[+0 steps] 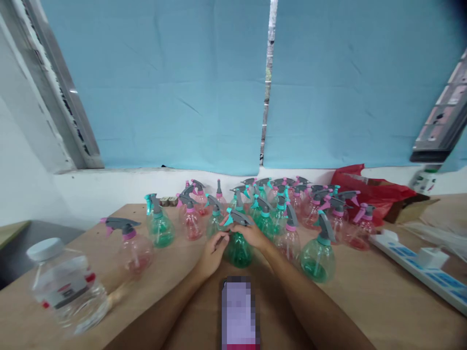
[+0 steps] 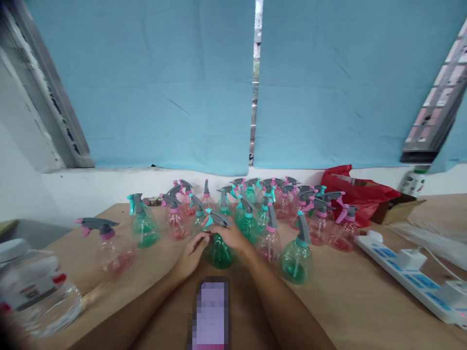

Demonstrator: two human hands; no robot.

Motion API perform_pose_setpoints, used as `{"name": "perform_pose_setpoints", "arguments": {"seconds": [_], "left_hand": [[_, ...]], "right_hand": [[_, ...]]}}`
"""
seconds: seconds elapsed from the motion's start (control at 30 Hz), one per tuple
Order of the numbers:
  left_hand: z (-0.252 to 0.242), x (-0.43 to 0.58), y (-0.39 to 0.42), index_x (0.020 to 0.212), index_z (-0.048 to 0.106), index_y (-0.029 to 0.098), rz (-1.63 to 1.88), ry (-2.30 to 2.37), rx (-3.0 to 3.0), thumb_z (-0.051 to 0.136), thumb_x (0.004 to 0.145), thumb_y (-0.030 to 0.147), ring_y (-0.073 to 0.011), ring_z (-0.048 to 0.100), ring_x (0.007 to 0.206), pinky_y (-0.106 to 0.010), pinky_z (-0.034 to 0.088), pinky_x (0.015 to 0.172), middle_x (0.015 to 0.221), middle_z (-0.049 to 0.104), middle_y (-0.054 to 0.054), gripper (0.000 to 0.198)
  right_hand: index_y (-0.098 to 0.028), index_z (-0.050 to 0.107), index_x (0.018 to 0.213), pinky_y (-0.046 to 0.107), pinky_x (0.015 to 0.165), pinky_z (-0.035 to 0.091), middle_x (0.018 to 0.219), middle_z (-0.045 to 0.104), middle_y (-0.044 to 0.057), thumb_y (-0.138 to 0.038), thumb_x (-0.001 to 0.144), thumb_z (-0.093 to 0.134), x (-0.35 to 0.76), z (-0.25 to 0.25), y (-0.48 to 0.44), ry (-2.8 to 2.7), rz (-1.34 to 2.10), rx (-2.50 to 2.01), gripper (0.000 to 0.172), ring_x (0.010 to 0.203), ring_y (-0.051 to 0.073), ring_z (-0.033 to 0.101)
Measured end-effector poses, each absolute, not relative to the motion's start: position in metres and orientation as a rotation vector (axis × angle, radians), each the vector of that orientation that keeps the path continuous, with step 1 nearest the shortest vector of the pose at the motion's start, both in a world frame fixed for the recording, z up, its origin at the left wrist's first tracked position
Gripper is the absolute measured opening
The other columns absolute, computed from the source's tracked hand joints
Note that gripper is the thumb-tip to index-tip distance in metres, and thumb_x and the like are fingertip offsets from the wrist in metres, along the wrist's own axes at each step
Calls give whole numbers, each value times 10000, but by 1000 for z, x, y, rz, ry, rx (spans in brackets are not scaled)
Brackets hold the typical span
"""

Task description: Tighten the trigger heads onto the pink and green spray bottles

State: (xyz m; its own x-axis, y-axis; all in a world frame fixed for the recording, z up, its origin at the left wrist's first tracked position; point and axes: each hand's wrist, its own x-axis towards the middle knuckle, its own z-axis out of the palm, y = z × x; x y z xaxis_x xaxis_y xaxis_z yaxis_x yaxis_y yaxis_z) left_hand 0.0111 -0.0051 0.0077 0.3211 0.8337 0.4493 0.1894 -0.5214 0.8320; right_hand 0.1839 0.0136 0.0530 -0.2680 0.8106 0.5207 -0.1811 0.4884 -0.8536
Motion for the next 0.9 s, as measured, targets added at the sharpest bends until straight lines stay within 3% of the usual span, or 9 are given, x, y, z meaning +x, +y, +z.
{"name": "perform_pose_setpoints", "arguments": {"seconds": [0.1,0.2,0.43,0.6,0.77,0.9], "left_hand": [[4,8,2,790,568,199,1112,1029,1767,496,882,441,-157,578,651,-235,429,584,674,587,25,269],[-2,8,10,717,535,199,871,1029,1671,487,821,434,-121,511,465,-206,336,443,538,512,54,262],[-7,10,15,734,527,191,811,998,1676,493,817,485,-107,542,485,-191,333,429,602,549,45,307],[-7,10,14,743,524,190,812,977,1704,498,840,481,-107,548,509,-195,352,450,628,565,39,309],[-7,10,13,745,531,189,819,967,1722,495,853,453,-111,553,531,-204,366,477,640,573,35,287],[-7,10,12,760,540,190,830,963,1735,500,859,425,-116,554,548,-210,375,499,645,581,34,258]], "right_hand": [[-228,722,896,286,653,496,694,664,-29,-220,726,603,186,54,13,-1532,1073,-541,208,585,141,592],[-225,708,800,286,624,476,657,639,-23,-227,721,601,189,57,9,-1530,1079,-554,133,568,144,577],[-227,730,945,298,664,476,593,630,-37,-242,707,594,193,61,5,-1573,1032,-612,274,573,155,584],[-236,726,973,298,676,475,611,638,-38,-259,748,601,194,55,9,-1605,1009,-596,258,560,147,583],[-230,714,854,302,652,485,693,665,-17,-310,769,627,193,53,9,-1565,1022,-567,145,560,143,578],[-217,669,704,290,629,478,630,622,-22,-287,747,646,192,53,8,-1506,1050,-574,85,563,144,575]]}}
